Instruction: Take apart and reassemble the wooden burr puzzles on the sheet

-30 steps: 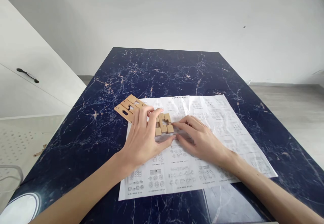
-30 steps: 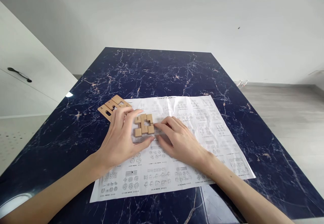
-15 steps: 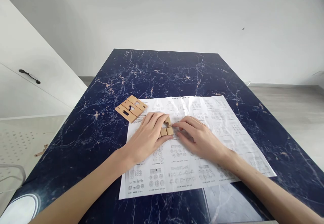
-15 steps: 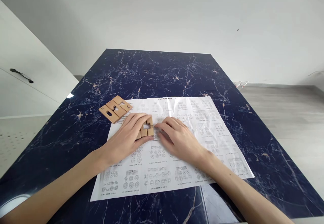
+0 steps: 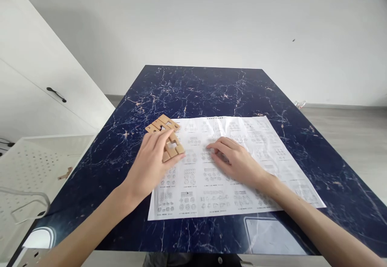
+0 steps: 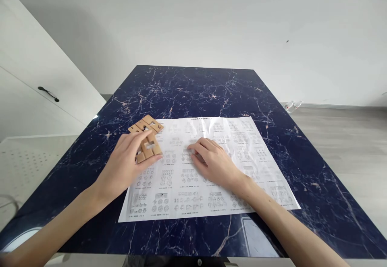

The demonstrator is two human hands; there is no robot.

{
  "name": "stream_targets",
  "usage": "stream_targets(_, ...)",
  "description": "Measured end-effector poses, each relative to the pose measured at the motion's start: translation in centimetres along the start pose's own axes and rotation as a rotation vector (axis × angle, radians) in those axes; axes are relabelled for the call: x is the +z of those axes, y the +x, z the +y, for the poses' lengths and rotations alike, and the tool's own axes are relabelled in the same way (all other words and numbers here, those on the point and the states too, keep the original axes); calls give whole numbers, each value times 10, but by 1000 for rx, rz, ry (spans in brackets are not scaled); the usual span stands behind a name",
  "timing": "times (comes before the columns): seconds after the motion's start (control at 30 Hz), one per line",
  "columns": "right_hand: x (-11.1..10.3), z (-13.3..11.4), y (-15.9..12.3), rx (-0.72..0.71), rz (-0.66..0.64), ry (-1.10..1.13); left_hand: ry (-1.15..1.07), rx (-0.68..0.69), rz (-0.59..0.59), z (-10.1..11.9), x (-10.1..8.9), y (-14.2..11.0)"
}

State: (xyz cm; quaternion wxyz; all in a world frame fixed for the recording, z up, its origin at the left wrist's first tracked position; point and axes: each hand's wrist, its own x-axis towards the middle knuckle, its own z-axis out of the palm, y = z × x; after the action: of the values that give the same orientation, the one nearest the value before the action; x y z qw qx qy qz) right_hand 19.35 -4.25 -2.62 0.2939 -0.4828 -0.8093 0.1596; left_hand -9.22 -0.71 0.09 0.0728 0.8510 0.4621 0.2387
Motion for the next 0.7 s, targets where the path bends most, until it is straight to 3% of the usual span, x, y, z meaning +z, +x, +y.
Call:
stream_targets(0.17,0,1,-1,-5,-9,4,130,-202,84,-22,-9,-25)
stream_targets(0.33,0,2,-1,-14,-12,-8,194,-314,83,-28,-4,-26)
stream_targets(0.7,0,3,0,-26,-24,-35,302,-189,136,-18,14,1)
